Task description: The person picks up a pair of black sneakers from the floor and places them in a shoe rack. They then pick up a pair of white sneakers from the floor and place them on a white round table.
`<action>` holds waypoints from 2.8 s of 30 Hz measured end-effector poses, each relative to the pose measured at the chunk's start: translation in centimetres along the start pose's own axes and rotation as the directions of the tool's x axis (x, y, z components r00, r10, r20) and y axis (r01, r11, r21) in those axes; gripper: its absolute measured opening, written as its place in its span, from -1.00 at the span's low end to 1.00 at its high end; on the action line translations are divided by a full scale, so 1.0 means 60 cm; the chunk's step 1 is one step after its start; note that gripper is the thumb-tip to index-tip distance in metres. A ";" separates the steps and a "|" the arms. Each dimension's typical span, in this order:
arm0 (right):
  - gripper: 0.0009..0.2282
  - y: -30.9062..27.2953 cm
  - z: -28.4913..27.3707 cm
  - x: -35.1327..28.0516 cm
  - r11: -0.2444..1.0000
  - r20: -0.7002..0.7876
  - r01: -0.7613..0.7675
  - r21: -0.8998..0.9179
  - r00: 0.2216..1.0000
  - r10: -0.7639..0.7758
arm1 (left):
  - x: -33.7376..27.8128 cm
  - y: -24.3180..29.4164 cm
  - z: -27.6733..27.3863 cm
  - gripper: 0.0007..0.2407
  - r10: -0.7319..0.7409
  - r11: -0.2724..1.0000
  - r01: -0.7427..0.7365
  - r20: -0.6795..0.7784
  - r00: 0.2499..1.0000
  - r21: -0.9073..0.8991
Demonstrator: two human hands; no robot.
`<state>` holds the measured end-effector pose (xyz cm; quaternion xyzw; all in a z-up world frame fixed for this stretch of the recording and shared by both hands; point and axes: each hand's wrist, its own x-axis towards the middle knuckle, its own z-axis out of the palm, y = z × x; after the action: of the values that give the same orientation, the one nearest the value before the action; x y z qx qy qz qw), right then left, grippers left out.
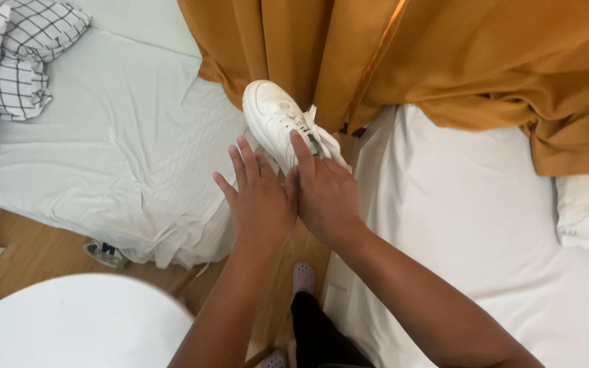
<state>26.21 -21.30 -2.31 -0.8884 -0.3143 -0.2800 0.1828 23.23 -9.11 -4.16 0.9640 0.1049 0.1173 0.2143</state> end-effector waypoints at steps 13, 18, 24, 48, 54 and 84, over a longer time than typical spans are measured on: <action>-0.38 0.137 0.018 0.088 0.999 0.090 0.023 0.042 0.996 -0.027 | 0.167 0.083 0.036 -0.72 -0.161 0.866 0.272 0.282 0.946 -0.420; -0.30 0.163 0.015 0.101 1.000 0.100 -0.007 0.024 0.995 0.005 | 0.193 0.068 0.092 -0.65 -0.093 0.857 0.164 0.166 0.982 -0.488; -0.27 0.172 -0.001 0.105 1.000 0.029 0.011 -0.002 1.000 -0.011 | 0.204 0.104 0.057 -0.63 -0.128 0.825 0.263 0.288 0.949 -0.500; -0.21 0.093 0.006 0.118 0.995 0.172 -0.096 0.023 0.981 0.090 | 0.224 0.070 0.024 -0.54 -0.223 0.515 0.486 0.437 0.871 -0.706; -0.24 0.074 0.025 0.120 0.988 0.193 -0.152 -0.025 0.969 0.154 | 0.227 0.023 0.071 -0.56 -0.183 0.631 0.378 0.343 0.921 -0.677; -0.69 0.165 0.051 0.085 0.964 0.369 -0.252 -0.080 0.891 0.264 | 0.244 0.051 0.158 -0.64 -0.120 0.563 0.326 0.315 0.942 -0.760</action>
<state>37.20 -24.72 -3.02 -0.9620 -0.2186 -0.0823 0.1412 40.18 -11.78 -8.51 0.7486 0.1373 0.0126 0.6485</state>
